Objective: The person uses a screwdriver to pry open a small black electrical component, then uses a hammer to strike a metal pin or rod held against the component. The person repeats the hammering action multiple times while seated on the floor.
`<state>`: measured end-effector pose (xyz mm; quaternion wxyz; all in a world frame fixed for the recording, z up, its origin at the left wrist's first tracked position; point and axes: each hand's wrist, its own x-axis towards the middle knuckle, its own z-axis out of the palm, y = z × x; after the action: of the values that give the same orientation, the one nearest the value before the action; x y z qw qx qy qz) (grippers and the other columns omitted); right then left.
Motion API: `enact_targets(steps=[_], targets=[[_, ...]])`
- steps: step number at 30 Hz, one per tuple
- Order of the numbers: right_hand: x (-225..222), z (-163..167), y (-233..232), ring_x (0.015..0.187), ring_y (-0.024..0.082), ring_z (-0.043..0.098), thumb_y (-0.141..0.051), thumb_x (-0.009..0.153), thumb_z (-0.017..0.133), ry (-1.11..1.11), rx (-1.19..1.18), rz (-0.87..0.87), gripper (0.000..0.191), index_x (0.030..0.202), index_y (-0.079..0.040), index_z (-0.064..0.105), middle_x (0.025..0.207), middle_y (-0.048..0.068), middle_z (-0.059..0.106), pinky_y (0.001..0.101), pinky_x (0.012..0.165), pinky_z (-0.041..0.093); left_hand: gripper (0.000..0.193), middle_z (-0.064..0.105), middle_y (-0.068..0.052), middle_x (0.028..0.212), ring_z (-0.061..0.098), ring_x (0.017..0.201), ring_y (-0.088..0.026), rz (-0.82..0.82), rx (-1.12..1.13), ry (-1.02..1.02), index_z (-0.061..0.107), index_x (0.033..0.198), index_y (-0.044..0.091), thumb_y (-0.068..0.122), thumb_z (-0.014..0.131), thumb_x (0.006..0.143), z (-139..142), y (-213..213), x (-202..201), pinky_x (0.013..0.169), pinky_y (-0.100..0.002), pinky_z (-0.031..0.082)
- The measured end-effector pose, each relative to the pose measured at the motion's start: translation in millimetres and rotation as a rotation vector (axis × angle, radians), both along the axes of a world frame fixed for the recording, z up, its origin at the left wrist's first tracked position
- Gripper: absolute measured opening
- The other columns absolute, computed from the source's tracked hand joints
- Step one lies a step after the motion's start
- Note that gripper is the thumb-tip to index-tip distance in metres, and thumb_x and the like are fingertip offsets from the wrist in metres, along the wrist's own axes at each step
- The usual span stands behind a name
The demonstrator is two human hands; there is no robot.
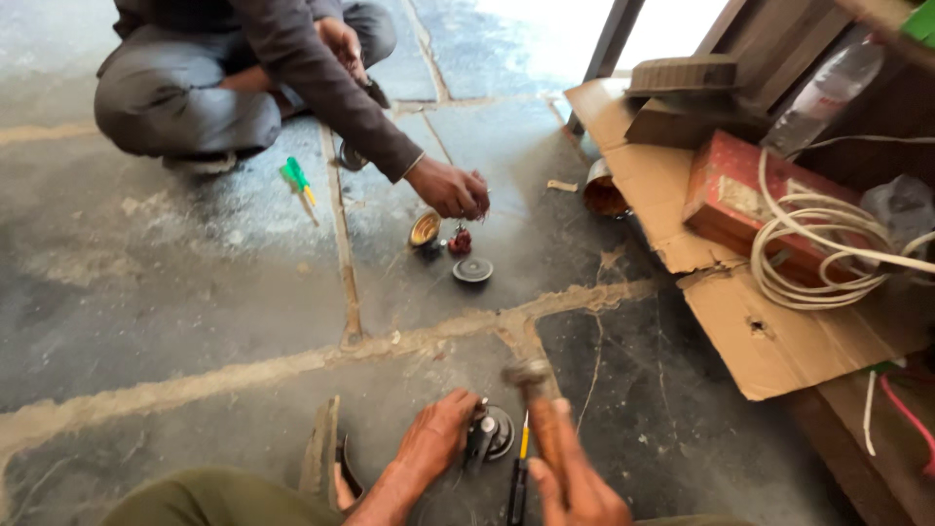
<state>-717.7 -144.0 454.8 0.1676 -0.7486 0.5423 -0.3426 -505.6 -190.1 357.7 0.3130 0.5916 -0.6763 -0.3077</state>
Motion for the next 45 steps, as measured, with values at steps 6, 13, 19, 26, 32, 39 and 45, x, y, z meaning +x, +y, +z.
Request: enact_targets(steps=[6,13,19,26,32,39,45], targets=[[8.5,-1.8,-2.9,0.109,0.034,0.074,-0.024,0.096,0.064,-0.021,-0.037,0.002,0.067,0.158,-0.013,0.041,0.13,0.021,0.069,0.0385,0.087,0.06,0.014,0.066,-0.014,0.104,0.064,0.098,-0.043,-0.01,0.002,0.0,0.065,0.103,0.011,0.009,0.057,0.092,5.1,-3.3,-2.9,0.077,-0.052,0.051],[-4.1,-12.0,2.2,0.089,0.026,0.081,-0.025,0.088,0.072,0.069,0.022,0.065,0.068,0.151,-0.018,0.048,0.117,0.015,0.078,0.0361,0.071,0.063,0.017,0.063,-0.014,0.104,0.063,0.097,-0.043,-0.024,-0.009,-0.058,0.063,0.106,0.012,0.007,0.056,0.091,-1.9,-0.6,-2.0,0.076,-0.052,0.051],[5.4,-18.3,3.1,0.09,0.026,0.08,-0.03,0.091,0.071,0.113,0.125,-0.045,0.069,0.156,-0.024,0.049,0.104,0.015,0.077,0.0372,0.077,0.063,0.017,0.063,-0.015,0.103,0.063,0.096,-0.044,-0.02,-0.013,-0.025,0.063,0.106,0.012,0.007,0.056,0.091,-7.1,-2.3,-2.7,0.075,-0.053,0.05],[5.7,-4.3,2.0,0.106,0.026,0.081,-0.021,0.094,0.067,0.092,-0.131,0.234,0.062,0.15,-0.004,0.047,0.129,0.014,0.079,0.0358,0.082,0.063,0.02,0.064,-0.015,0.101,0.064,0.097,-0.043,-0.04,0.051,-0.015,0.063,0.106,0.013,0.005,0.055,0.09,-18.2,-1.1,1.5,0.076,-0.054,0.049],[3.2,-0.7,6.2,0.111,0.033,0.074,-0.021,0.092,0.068,-0.096,-0.189,-0.022,0.068,0.152,-0.004,0.043,0.128,0.019,0.07,0.0382,0.088,0.061,0.017,0.063,-0.015,0.103,0.064,0.097,-0.043,-0.033,-0.004,-0.044,0.064,0.102,0.01,0.005,0.057,0.087,-15.5,-3.7,2.6,0.076,-0.053,0.051],[-5.6,-16.1,-4.4,0.102,0.028,0.078,-0.033,0.089,0.069,0.172,0.333,-0.037,0.073,0.157,-0.032,0.042,0.116,0.013,0.078,0.0375,0.082,0.062,0.011,0.066,-0.014,0.103,0.065,0.098,-0.042,0.001,0.005,-0.044,0.064,0.103,0.01,0.01,0.058,0.093,-8.7,-4.1,0.9,0.076,-0.051,0.052],[-20.8,-20.6,-9.9,0.104,0.031,0.078,-0.026,0.09,0.065,0.012,0.278,-0.08,0.071,0.156,-0.024,0.039,0.118,0.017,0.076,0.0383,0.084,0.061,0.014,0.07,-0.013,0.104,0.069,0.096,-0.039,0.106,0.023,0.063,0.066,0.105,0.009,0.014,0.057,0.097,7.2,-3.6,2.9,0.077,-0.048,0.054]])
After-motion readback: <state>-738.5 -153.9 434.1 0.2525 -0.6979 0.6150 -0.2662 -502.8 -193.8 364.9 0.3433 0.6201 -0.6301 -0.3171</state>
